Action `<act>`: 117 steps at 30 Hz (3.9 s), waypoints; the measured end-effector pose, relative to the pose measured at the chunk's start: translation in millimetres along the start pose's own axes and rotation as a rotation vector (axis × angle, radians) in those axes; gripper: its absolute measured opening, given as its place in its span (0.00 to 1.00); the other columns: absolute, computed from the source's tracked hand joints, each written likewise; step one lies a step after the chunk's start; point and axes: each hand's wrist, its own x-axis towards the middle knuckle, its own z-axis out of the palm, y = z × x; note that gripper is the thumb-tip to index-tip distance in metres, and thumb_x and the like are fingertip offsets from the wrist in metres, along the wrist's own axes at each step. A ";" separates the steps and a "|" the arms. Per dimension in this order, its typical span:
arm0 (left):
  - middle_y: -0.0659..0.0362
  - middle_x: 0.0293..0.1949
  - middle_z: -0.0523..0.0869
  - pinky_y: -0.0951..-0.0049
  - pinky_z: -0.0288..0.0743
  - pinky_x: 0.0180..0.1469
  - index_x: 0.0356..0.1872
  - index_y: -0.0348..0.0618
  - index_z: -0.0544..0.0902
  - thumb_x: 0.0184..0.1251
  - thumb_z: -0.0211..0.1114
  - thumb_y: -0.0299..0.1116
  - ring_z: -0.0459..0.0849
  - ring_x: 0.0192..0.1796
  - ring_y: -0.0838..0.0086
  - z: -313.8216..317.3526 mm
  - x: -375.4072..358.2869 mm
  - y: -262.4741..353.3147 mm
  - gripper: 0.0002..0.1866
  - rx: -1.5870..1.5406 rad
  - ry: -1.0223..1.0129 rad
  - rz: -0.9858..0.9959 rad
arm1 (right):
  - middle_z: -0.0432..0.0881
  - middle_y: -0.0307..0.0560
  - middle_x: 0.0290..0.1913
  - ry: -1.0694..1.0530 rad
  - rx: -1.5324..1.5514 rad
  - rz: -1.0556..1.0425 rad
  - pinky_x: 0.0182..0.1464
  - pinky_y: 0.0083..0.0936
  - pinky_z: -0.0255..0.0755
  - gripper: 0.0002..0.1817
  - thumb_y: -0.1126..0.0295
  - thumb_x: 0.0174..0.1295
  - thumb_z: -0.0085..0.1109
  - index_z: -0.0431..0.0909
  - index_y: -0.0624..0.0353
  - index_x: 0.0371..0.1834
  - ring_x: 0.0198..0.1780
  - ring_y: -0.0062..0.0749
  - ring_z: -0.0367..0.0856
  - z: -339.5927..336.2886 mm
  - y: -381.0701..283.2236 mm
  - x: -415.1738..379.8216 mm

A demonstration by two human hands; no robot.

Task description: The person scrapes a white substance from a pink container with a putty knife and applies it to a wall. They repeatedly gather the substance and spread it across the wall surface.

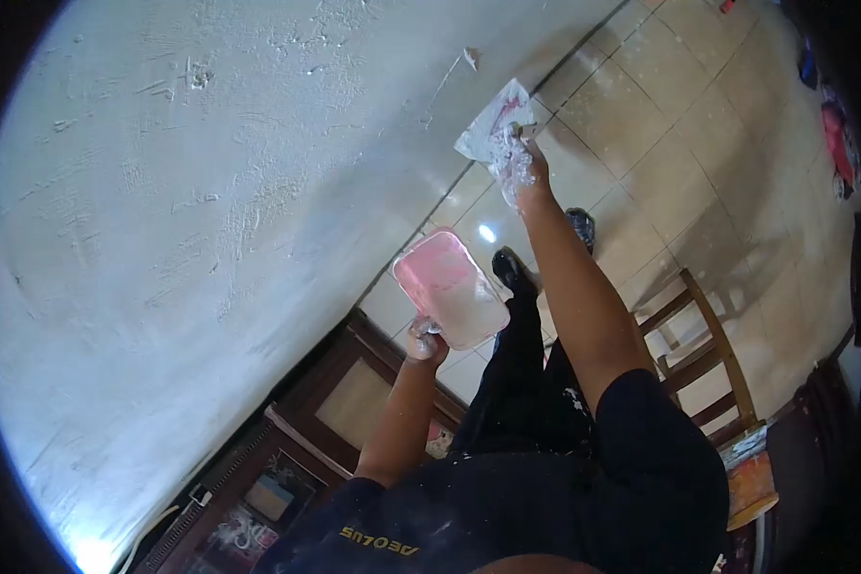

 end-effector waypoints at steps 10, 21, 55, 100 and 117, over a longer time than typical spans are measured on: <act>0.50 0.55 0.74 0.61 0.65 0.62 0.61 0.33 0.64 0.39 0.59 0.35 0.73 0.58 0.58 -6.4 12.6 3.1 0.40 0.100 -0.043 -0.022 | 0.77 0.36 0.35 0.018 -0.175 -0.214 0.38 0.19 0.68 0.15 0.63 0.59 0.60 0.73 0.59 0.45 0.35 0.20 0.75 14.6 11.4 21.6; 0.50 0.56 0.73 0.60 0.66 0.62 0.62 0.35 0.62 0.44 0.59 0.38 0.72 0.59 0.59 12.3 10.0 4.0 0.39 0.169 -0.096 -0.039 | 0.78 0.37 0.37 -0.103 0.035 -0.126 0.41 0.20 0.70 0.15 0.67 0.58 0.59 0.74 0.60 0.47 0.36 0.22 0.76 100.4 -31.8 -15.3; 0.51 0.60 0.70 0.60 0.65 0.63 0.65 0.37 0.59 0.45 0.62 0.41 0.70 0.61 0.59 24.1 32.0 -10.3 0.43 0.242 -0.246 -0.092 | 0.78 0.39 0.39 0.029 -0.221 -0.259 0.42 0.20 0.68 0.18 0.68 0.55 0.64 0.75 0.64 0.46 0.39 0.22 0.75 110.2 -54.0 -4.5; 0.52 0.61 0.70 0.61 0.66 0.63 0.66 0.37 0.57 0.52 0.62 0.40 0.70 0.62 0.62 -61.2 30.6 -17.7 0.40 0.270 -0.127 -0.076 | 0.78 0.39 0.40 0.079 -0.396 -0.163 0.42 0.20 0.69 0.15 0.65 0.59 0.60 0.76 0.61 0.47 0.40 0.22 0.75 -11.9 102.9 8.1; 0.52 0.58 0.73 0.62 0.70 0.60 0.64 0.36 0.60 0.44 0.63 0.36 0.74 0.58 0.61 -78.6 36.7 -20.6 0.41 0.122 -0.169 -0.130 | 0.79 0.45 0.45 -0.026 -0.561 -0.213 0.43 0.23 0.72 0.22 0.65 0.58 0.60 0.75 0.67 0.53 0.42 0.28 0.79 -76.9 100.0 17.6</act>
